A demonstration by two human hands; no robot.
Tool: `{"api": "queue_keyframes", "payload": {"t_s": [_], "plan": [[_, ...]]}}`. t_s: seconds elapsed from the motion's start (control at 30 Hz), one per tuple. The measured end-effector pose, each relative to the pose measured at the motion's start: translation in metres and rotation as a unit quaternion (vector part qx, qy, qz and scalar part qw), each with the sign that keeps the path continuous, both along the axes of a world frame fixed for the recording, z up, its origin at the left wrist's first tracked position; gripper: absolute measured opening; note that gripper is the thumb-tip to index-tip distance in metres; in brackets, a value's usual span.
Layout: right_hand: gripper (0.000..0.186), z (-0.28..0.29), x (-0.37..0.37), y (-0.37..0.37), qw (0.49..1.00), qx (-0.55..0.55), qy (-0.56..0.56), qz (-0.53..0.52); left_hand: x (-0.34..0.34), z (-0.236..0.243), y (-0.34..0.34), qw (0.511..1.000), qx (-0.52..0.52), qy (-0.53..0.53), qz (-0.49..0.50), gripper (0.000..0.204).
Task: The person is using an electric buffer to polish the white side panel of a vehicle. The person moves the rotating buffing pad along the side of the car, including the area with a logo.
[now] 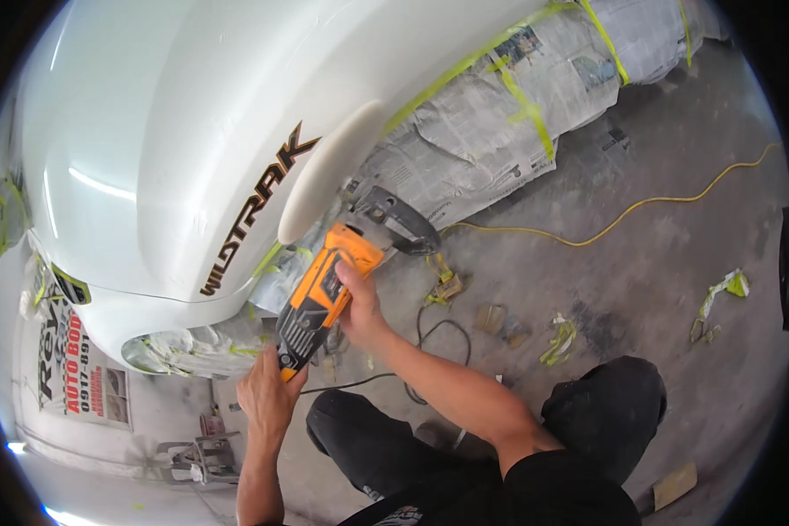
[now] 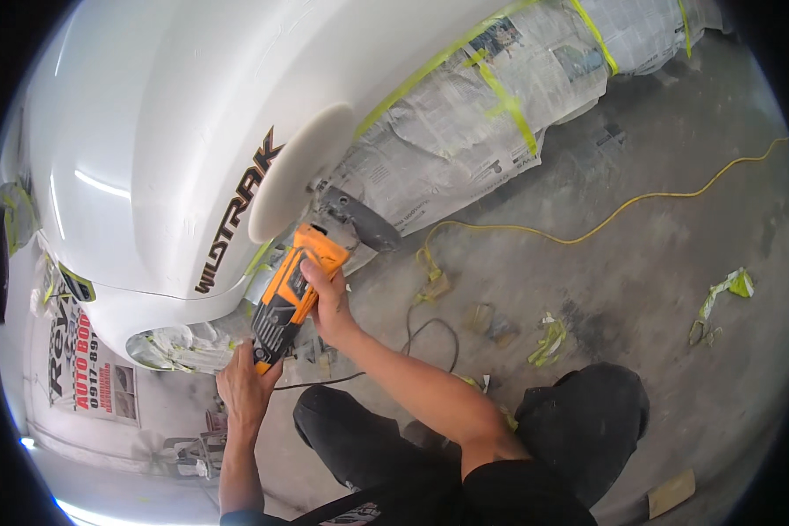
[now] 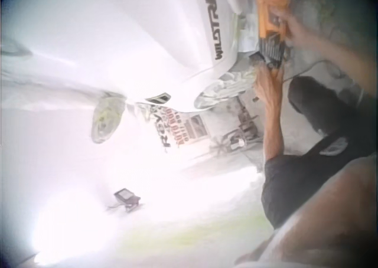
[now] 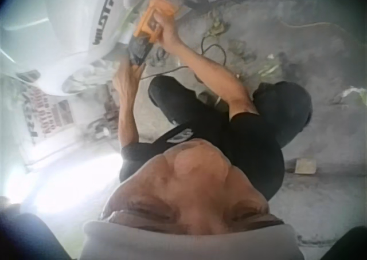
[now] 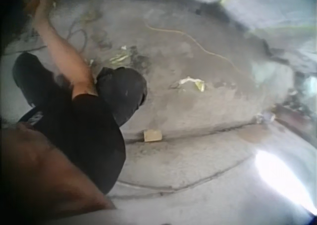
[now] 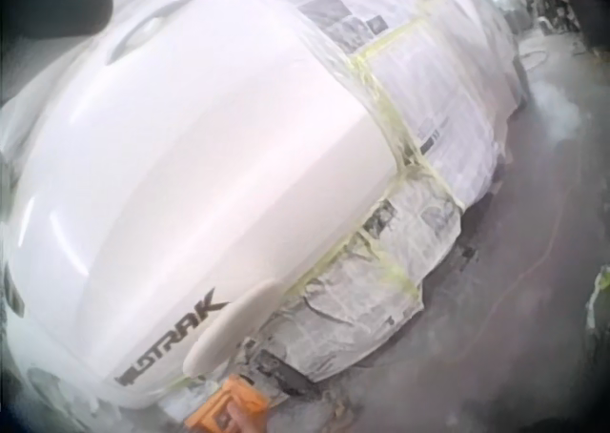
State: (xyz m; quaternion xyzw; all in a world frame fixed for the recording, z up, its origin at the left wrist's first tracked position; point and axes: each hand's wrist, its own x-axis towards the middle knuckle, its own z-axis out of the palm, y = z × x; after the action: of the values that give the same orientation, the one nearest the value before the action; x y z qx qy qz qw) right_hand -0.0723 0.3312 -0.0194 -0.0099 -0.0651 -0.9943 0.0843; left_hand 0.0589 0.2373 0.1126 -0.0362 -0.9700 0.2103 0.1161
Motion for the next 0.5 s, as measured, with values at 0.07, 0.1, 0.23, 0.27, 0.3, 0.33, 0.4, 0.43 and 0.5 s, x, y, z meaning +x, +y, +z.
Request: {"api": "queue_keyframes", "payload": {"t_s": [0.07,0.1,0.23,0.27,0.3,0.33,0.4,0.43,0.5], "plan": [[0.054,-0.004,0.0,0.0,0.999,-0.015,0.038,0.002,0.003,-0.001,0.003,1.0,-0.015,0.017,0.005,0.054],[0.054,0.0,0.0,0.006,0.999,-0.018,0.039,0.001,0.001,-0.001,0.006,1.0,-0.017,0.017,0.004,0.054],[0.052,0.002,-0.022,0.052,0.998,0.0,0.021,-0.063,-0.027,-0.005,0.037,0.998,0.002,0.023,-0.056,0.056],[0.052,0.001,-0.03,0.065,0.997,0.016,0.019,-0.074,-0.037,-0.008,0.047,0.997,0.01,0.027,-0.076,0.056],[0.051,0.004,-0.038,0.079,0.994,0.022,0.007,-0.104,-0.045,-0.008,0.061,0.996,0.013,0.028,-0.083,0.055],[0.051,0.005,-0.045,0.096,0.993,0.02,0.01,-0.114,-0.053,-0.01,0.073,0.995,0.012,0.031,-0.092,0.055],[0.05,0.005,-0.055,0.131,0.989,0.022,0.025,-0.141,-0.069,-0.017,0.097,0.992,0.024,0.044,-0.113,0.055],[0.05,0.008,-0.057,0.147,0.988,0.027,0.022,-0.151,-0.075,-0.018,0.109,0.992,0.029,0.045,-0.116,0.056],[0.043,0.009,-0.067,0.172,0.983,0.044,0.023,-0.179,-0.087,-0.025,0.128,0.99,0.033,0.046,-0.13,0.055]]}}
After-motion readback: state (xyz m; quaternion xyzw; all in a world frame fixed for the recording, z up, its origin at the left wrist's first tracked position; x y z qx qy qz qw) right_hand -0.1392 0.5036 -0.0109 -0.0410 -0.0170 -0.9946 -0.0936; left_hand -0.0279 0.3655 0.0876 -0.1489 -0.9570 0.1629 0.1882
